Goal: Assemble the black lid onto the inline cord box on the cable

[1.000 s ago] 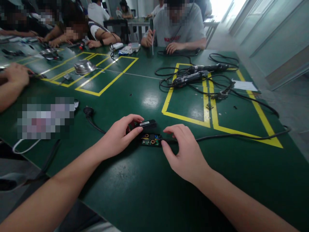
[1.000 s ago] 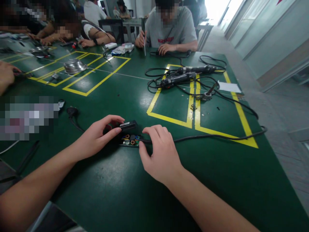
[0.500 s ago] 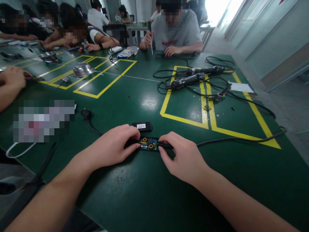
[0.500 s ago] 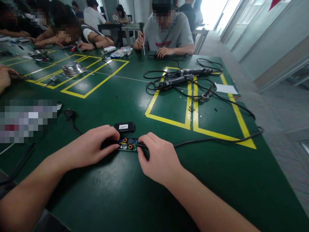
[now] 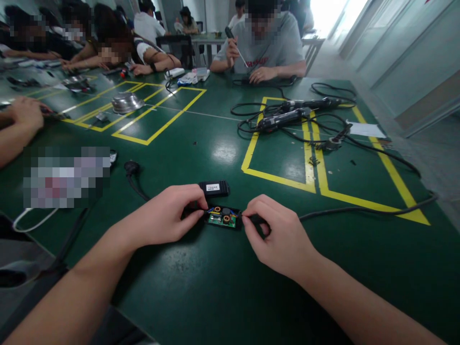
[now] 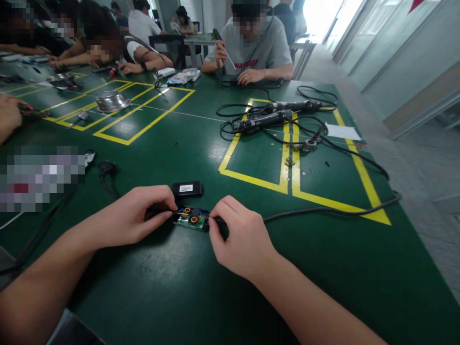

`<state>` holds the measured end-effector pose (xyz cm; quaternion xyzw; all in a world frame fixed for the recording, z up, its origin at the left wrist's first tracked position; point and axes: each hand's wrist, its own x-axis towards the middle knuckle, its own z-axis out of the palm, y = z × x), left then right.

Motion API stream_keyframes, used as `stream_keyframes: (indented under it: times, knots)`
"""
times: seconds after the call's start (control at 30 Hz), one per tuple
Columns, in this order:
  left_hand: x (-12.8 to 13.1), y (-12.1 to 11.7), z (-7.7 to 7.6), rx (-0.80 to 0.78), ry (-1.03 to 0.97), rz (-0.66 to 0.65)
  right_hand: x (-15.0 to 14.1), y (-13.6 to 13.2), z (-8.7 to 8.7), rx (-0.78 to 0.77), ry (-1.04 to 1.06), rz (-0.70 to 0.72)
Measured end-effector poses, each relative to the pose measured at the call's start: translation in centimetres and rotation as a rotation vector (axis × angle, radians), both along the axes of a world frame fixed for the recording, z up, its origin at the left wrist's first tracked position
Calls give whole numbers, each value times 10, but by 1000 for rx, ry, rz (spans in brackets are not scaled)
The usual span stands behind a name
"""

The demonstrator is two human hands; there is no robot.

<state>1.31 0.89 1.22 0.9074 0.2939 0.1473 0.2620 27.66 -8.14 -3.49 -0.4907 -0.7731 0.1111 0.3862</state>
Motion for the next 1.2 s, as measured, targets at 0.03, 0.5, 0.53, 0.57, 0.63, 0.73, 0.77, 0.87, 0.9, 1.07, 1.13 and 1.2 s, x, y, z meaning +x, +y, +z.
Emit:
stream_keyframes:
  times: [0.03, 0.5, 0.53, 0.57, 0.63, 0.73, 0.77, 0.87, 0.9, 1.07, 1.13, 1.2]
  knots:
    - [0, 1, -1, 9, 6, -8, 0, 0, -1, -10, -13, 0]
    - [3, 3, -8, 54, 7, -3, 1, 2, -6, -52, -4, -14]
    - [2, 3, -8, 52, 8, -6, 1, 2, -6, -65, -11, -14]
    - [2, 3, -8, 55, 7, -9, 1, 3, -6, -67, -22, -14]
    - [1, 3, -8, 92, -3, -11, 1, 4, -6, -41, -53, -20]
    - [0, 3, -10, 165, -28, 29, 0, 5, -6, 8, -100, -41]
    - [1, 4, -12, 171, -33, 54, 0, 5, -6, 12, -106, -50]
    - [6, 11, -20, 142, -18, 150, -1, 4, -5, 4, -91, -57]
    - [7, 14, -23, 132, 4, 185, -1, 3, -5, 0, -81, -57]
    - [10, 22, -29, 97, 64, 315, -2, 2, -3, 6, -41, -56]
    - [8, 19, -27, 100, 32, 313, -2, 1, -3, 14, -25, -65]
    - [7, 12, -22, 108, -25, 242, -2, 0, -4, 4, -15, -84]
